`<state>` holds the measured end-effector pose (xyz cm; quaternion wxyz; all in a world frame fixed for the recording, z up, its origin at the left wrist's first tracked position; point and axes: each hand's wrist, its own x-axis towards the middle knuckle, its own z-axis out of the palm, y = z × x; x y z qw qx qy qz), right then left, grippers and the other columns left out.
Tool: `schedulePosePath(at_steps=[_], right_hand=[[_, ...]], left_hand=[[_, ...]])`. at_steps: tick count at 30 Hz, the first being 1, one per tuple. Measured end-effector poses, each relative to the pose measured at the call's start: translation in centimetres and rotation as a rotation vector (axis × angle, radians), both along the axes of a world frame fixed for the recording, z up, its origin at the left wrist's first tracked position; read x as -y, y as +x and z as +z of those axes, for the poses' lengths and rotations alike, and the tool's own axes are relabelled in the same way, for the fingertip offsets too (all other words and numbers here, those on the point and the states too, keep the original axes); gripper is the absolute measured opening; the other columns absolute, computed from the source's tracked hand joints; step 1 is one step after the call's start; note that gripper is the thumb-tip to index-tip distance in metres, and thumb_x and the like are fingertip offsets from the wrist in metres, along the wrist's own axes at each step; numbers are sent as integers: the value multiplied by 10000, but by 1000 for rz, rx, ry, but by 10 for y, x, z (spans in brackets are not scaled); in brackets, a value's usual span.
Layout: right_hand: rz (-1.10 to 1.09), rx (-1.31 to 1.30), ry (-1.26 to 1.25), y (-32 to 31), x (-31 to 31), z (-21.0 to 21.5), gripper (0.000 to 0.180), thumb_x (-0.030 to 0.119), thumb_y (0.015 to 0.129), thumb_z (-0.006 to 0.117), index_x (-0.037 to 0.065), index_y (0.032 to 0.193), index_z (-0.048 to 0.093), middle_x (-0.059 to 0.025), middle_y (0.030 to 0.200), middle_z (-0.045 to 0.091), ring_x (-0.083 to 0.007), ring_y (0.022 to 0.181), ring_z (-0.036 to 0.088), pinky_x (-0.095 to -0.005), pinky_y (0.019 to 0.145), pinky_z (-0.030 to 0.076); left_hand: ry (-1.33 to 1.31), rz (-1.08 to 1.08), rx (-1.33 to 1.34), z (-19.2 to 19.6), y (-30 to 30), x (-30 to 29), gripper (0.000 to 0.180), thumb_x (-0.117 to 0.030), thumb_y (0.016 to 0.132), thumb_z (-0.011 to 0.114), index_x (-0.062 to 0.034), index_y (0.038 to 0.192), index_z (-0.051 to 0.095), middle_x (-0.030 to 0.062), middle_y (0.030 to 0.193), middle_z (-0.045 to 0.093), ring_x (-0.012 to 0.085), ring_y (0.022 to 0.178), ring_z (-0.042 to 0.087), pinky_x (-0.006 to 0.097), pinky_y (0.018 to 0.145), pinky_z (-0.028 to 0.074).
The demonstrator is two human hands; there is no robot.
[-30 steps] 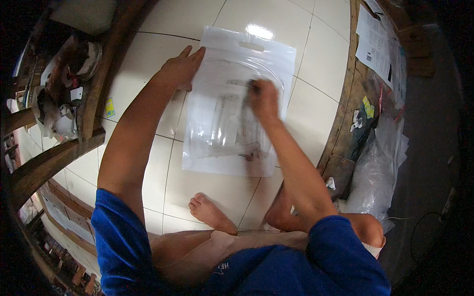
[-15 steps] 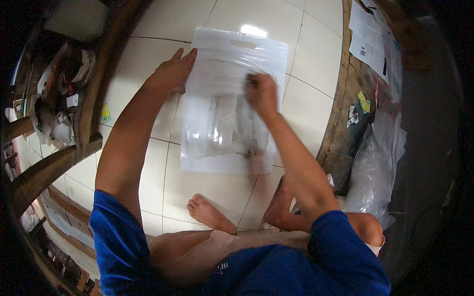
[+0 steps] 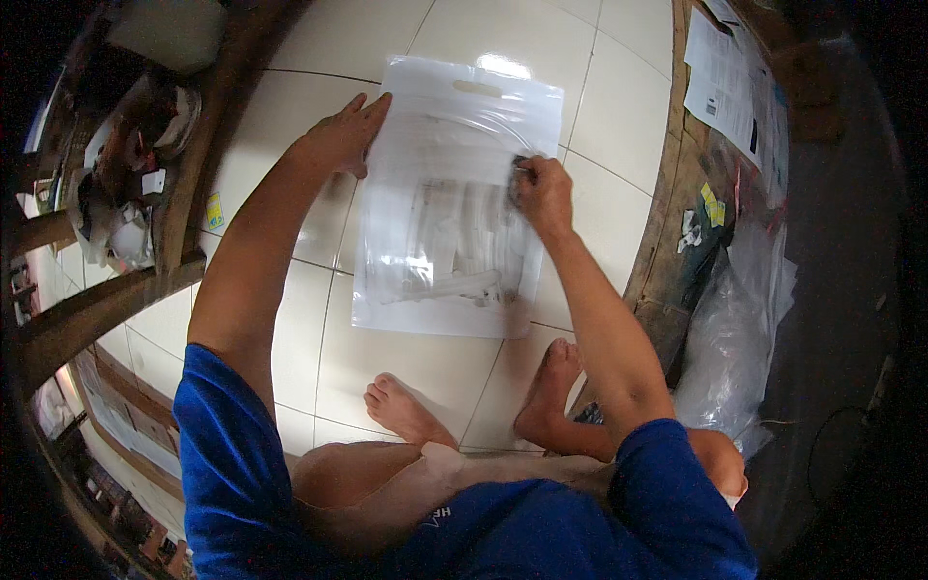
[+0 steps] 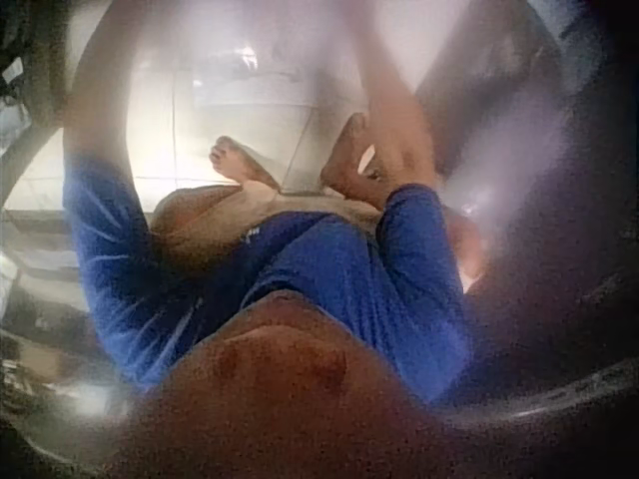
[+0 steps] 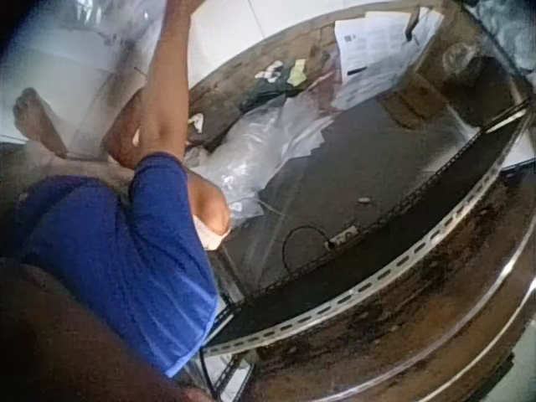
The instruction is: The person wipes a large white plastic sheet on the floor using a small cloth. They repeatedly rub the surface, flip the sheet, and continue wiping both sides.
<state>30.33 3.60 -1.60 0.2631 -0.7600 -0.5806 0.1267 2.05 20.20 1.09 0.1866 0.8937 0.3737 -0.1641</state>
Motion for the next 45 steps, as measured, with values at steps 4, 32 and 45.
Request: schedulePosePath(at_steps=[4, 32, 45], right_hand=[[217, -267, 125, -73, -3, 23, 146, -8, 773, 651, 14, 915, 671, -172, 831, 592, -338, 776, 599, -406, 728, 492], [158, -105, 28, -155, -10, -25, 160, 39, 793, 538, 26, 897, 659, -203, 883, 597, -362, 933, 574, -438, 825, 467], [255, -36, -31, -137, 16, -37, 184, -16, 758, 559, 14, 907, 662, -209, 902, 604, -354, 903, 590, -454, 808, 491]], left_hand=[[141, -37, 369, -8, -35, 14, 1036, -81, 687, 768, -4, 1495, 123, 159, 1562, 172, 342, 1416, 244, 387, 1150, 298], [22, -13, 59, 3, -63, 154, 745, -344, 813, 686, -143, 1450, 356, -36, 1547, 273, 182, 1431, 223, 430, 1193, 201], [-6, -27, 101, 0, -60, 157, 787, -333, 796, 692, -95, 1455, 334, 21, 1554, 259, 246, 1435, 221, 483, 1175, 213]])
